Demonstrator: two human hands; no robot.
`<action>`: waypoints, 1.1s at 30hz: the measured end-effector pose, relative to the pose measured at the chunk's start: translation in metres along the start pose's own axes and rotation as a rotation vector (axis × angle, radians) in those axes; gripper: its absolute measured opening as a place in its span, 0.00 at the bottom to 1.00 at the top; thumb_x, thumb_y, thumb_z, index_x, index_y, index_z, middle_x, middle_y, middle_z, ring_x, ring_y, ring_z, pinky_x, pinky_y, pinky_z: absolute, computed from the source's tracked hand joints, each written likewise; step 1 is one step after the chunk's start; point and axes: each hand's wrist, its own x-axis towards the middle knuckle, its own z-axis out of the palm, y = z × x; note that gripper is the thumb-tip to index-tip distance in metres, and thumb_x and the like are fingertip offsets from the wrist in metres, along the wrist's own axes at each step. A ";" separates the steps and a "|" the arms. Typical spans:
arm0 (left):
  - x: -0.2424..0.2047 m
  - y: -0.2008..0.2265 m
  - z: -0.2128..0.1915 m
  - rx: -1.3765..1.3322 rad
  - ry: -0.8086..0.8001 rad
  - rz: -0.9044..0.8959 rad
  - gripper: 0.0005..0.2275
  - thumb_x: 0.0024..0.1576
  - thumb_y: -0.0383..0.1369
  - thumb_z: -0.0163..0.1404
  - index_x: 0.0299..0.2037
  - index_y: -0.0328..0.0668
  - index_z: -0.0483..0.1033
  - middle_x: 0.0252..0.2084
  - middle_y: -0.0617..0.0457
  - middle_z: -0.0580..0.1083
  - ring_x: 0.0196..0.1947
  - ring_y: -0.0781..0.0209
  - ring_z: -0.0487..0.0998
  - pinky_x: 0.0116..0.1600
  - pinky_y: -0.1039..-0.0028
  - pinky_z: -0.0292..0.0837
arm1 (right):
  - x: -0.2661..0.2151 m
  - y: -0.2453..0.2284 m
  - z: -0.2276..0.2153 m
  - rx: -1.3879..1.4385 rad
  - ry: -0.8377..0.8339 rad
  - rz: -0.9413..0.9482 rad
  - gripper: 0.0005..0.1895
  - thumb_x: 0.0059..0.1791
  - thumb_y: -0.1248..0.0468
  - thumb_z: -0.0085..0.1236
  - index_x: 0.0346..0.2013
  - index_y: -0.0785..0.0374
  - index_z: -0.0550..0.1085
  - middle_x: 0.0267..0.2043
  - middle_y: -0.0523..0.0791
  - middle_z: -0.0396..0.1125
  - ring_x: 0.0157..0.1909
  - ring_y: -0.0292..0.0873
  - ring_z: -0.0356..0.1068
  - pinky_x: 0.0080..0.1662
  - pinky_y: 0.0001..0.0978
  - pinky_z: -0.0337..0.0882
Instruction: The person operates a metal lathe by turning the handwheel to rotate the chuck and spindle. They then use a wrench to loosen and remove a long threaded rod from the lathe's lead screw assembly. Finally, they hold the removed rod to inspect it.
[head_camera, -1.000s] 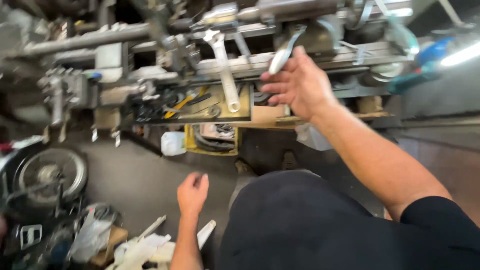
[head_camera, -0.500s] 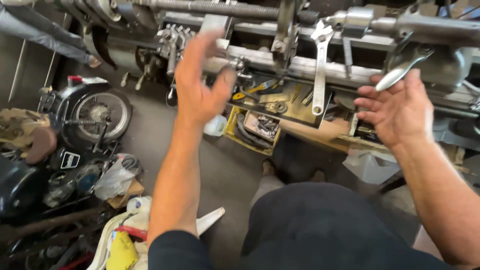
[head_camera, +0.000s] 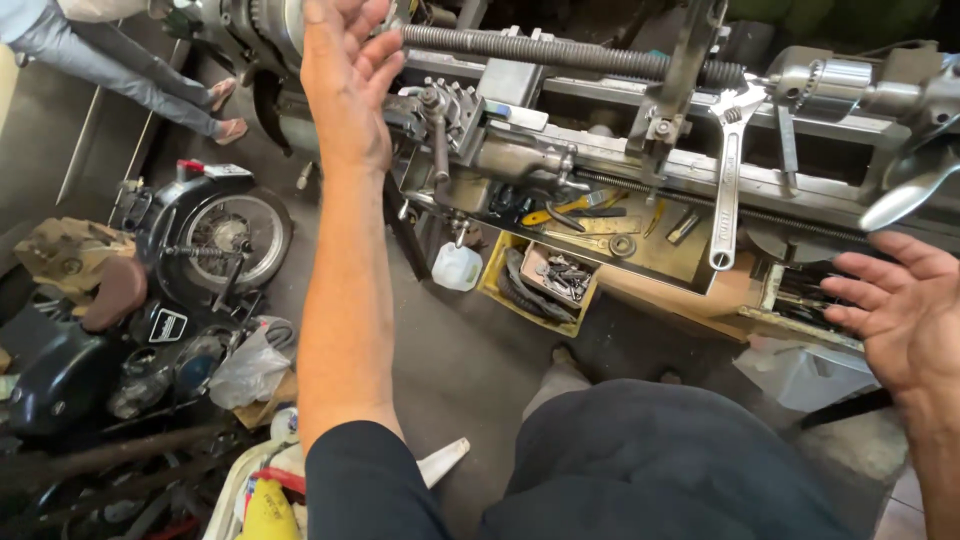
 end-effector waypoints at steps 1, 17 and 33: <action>0.012 -0.007 -0.004 0.112 0.074 -0.061 0.31 0.56 0.66 0.53 0.58 0.53 0.83 0.57 0.51 0.86 0.48 0.62 0.87 0.57 0.69 0.83 | -0.001 -0.003 0.004 -0.069 0.047 -0.016 0.32 0.70 0.36 0.35 0.77 0.53 0.69 0.61 0.53 0.76 0.51 0.51 0.83 0.40 0.41 0.82; 0.106 -0.059 0.058 1.368 -0.887 -0.075 0.30 0.69 0.64 0.49 0.60 0.49 0.87 0.54 0.38 0.85 0.57 0.35 0.83 0.62 0.46 0.73 | -0.089 -0.056 0.139 0.092 0.275 -0.017 0.46 0.66 0.27 0.33 0.63 0.68 0.76 0.44 0.55 0.76 0.36 0.52 0.80 0.33 0.40 0.79; 0.098 -0.055 0.055 1.317 -0.882 0.074 0.30 0.73 0.60 0.50 0.65 0.41 0.84 0.62 0.37 0.82 0.62 0.37 0.80 0.69 0.34 0.68 | -0.056 -0.088 0.255 -1.204 0.195 -0.447 0.19 0.65 0.56 0.58 0.62 0.69 0.79 0.54 0.56 0.78 0.52 0.55 0.79 0.56 0.52 0.78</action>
